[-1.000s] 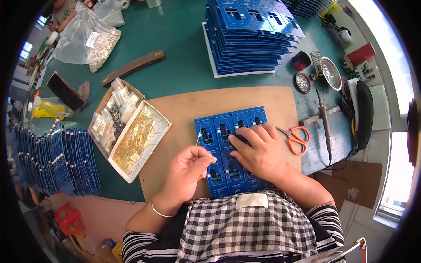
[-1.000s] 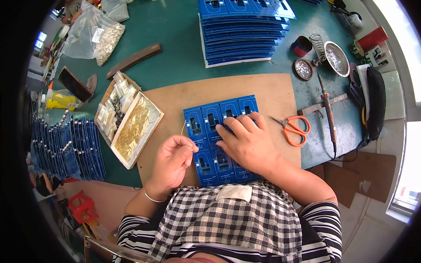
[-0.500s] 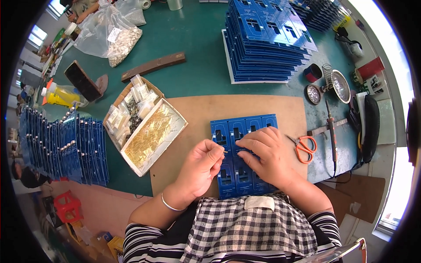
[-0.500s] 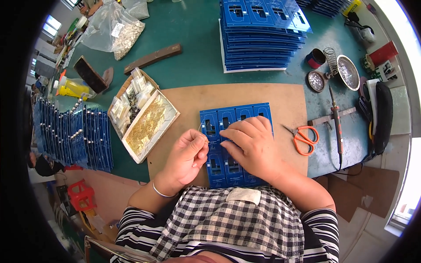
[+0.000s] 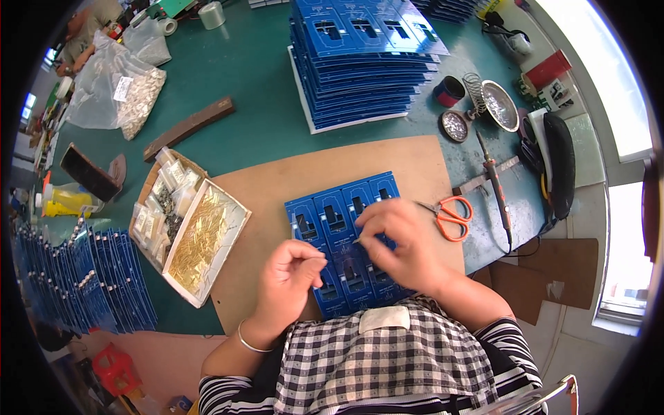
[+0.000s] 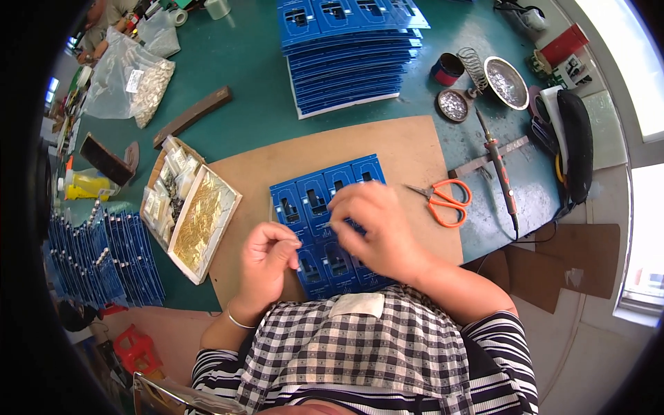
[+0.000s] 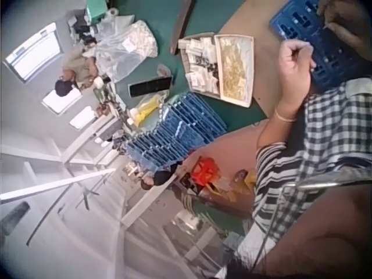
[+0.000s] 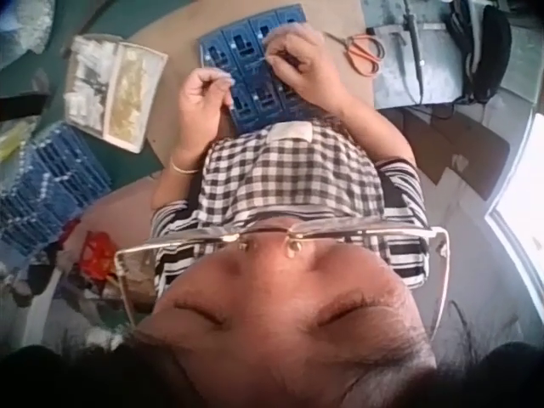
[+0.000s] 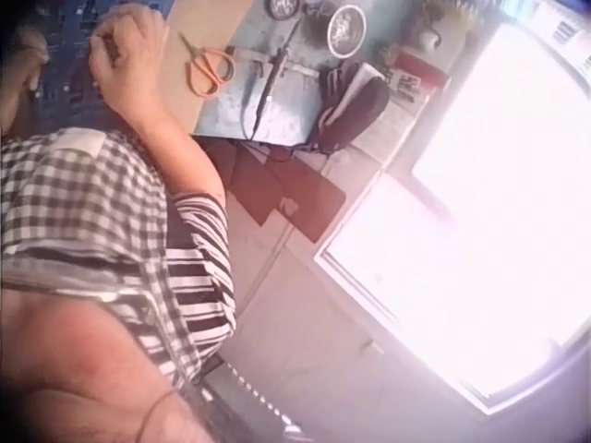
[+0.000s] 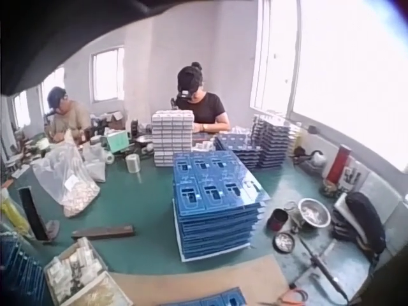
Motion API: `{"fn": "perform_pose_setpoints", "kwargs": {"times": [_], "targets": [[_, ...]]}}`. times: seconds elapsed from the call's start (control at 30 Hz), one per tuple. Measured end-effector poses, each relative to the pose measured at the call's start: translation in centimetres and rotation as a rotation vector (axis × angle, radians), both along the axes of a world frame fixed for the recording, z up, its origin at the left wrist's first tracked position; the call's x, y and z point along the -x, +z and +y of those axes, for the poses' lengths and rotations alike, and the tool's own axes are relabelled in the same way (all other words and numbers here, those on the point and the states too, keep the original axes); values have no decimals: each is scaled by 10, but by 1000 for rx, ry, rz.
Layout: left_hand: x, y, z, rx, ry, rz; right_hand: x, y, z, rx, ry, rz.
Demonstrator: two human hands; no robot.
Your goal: The person solders components onto a circuit board using a soldering iron and solder wire, moves the board to a stack, and then manually inserts metal pins into slots on another circuit board.
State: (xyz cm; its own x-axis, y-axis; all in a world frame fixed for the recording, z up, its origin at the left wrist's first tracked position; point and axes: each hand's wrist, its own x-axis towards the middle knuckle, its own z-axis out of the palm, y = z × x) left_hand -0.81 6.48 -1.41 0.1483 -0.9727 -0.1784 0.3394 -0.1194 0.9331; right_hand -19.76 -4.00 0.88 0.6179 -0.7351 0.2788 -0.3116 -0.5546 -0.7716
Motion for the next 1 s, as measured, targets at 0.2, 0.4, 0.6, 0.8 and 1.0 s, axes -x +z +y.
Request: {"fn": "perform_pose_setpoints", "kwargs": {"times": [0.2,0.4,0.6,0.8,1.0], "targets": [[-17,-13,-5,-45,162,117,22,-20,-22,104,-58,220],[-17,-17,-4,-34,174,65,19,-16,-25,137,-19,302],[-15,-18,-4,-12,163,38,18,-15,-25,220,-12,340],[-15,-18,-4,4,157,28,18,-11,-26,277,15,379],[-15,-17,-4,1,150,11,16,-10,-26,296,28,388]]}}
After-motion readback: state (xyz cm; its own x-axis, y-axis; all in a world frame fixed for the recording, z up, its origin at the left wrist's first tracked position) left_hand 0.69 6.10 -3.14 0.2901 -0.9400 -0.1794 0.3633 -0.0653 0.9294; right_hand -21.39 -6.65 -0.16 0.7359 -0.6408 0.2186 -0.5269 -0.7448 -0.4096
